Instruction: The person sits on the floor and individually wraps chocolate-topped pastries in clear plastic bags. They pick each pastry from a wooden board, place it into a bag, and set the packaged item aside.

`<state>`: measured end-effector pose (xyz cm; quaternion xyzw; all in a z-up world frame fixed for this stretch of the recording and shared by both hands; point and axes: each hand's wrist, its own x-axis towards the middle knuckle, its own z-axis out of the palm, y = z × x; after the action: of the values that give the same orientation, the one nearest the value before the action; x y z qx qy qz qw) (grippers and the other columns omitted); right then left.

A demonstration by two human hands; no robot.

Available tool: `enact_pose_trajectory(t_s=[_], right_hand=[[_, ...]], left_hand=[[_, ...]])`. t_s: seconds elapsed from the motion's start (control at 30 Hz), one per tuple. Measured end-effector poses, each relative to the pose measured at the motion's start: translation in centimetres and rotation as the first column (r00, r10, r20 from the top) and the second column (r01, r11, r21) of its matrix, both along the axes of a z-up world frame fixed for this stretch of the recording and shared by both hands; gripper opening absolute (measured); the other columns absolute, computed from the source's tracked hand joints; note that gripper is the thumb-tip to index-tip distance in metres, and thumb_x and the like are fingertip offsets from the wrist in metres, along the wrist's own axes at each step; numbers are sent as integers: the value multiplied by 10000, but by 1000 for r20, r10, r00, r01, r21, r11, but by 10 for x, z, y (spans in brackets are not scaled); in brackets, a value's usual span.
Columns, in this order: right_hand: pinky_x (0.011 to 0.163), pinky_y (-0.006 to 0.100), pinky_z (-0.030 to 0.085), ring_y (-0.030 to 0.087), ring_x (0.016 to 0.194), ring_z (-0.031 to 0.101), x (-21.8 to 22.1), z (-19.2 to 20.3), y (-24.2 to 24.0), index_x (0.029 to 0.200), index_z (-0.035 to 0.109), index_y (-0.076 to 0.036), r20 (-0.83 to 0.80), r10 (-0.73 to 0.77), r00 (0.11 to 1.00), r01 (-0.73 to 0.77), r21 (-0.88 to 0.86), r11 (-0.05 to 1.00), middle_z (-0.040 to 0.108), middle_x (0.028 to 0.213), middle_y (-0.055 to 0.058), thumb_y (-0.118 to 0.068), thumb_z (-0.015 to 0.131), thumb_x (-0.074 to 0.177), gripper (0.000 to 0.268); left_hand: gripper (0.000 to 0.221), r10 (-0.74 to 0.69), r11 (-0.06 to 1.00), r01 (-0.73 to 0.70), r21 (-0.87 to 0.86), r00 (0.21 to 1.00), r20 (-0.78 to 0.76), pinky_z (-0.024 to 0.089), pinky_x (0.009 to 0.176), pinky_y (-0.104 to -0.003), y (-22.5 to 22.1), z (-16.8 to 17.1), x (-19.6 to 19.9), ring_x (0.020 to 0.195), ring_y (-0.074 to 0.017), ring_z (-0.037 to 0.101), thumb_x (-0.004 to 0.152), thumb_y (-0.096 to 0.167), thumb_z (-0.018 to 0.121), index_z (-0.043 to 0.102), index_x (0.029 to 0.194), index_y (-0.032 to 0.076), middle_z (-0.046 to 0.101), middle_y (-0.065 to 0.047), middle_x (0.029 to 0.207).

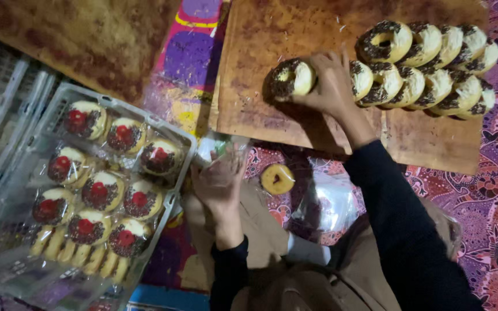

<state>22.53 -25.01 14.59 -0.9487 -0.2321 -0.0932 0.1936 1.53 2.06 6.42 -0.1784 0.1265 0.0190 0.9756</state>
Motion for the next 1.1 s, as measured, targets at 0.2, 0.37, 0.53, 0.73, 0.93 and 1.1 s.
enact_pose_trajectory(t_s=[0.2, 0.37, 0.53, 0.73, 0.93, 1.1], right_hand=[[989, 422, 499, 276, 1149, 620, -190, 71, 15, 1287, 657, -46, -75, 71, 995, -17, 560, 828, 679, 1228, 119, -272, 951, 581, 797], [960, 410, 443, 276, 1034, 582, -266, 80, 33, 1237, 694, -63, -11, -123, 992, 115, 446, 888, 721, 1203, 94, -194, 919, 551, 734], [943, 387, 440, 270, 1007, 567, -272, 100, 24, 1241, 683, -78, 20, -44, 999, 27, 526, 850, 713, 1240, 84, -223, 909, 542, 748], [904, 400, 438, 268, 979, 578, -278, 110, 24, 1262, 695, -93, 71, 13, 997, -37, 348, 937, 721, 1291, 73, -251, 893, 555, 751], [911, 418, 419, 283, 996, 584, -282, 98, 18, 1262, 689, -95, 76, 70, 995, -92, 338, 936, 717, 1252, 72, -285, 885, 517, 793], [906, 384, 417, 243, 1009, 608, -289, 87, 36, 1320, 654, -94, 89, 85, 992, -119, 520, 846, 701, 1327, 80, -353, 907, 599, 807]], left_hand=[[722, 103, 995, -104, 5, 991, 84, 225, 1171, -659, -31, -9, 0, 1440, -474, 390, 935, 591, 568, 526, 1435, 71, 495, -203, 1528], [750, 235, 799, -423, 427, 874, 426, 173, 1293, -691, -83, -3, -12, 1629, -412, 272, 962, 392, 686, 430, 1574, 40, 312, -47, 1741], [680, 90, 901, -192, 389, 960, 264, 231, 1208, -712, -86, 17, -47, 1520, -517, 259, 978, 180, 649, 353, 1589, 153, 327, -255, 1640], [668, 31, 804, -255, 537, 921, 389, 241, 1258, -669, -84, 37, -64, 1529, -534, 265, 1027, 272, 607, 358, 1638, 169, 323, -236, 1671], [671, 45, 928, -172, 329, 932, 360, 206, 1236, -675, -73, 61, -68, 1545, -526, 192, 1025, 557, 338, 424, 1571, 176, 267, -226, 1688], [547, 37, 869, -229, 438, 914, 404, 217, 1291, -667, -82, 92, -71, 1603, -524, 195, 1075, 507, 460, 427, 1558, 253, 212, -199, 1739]])
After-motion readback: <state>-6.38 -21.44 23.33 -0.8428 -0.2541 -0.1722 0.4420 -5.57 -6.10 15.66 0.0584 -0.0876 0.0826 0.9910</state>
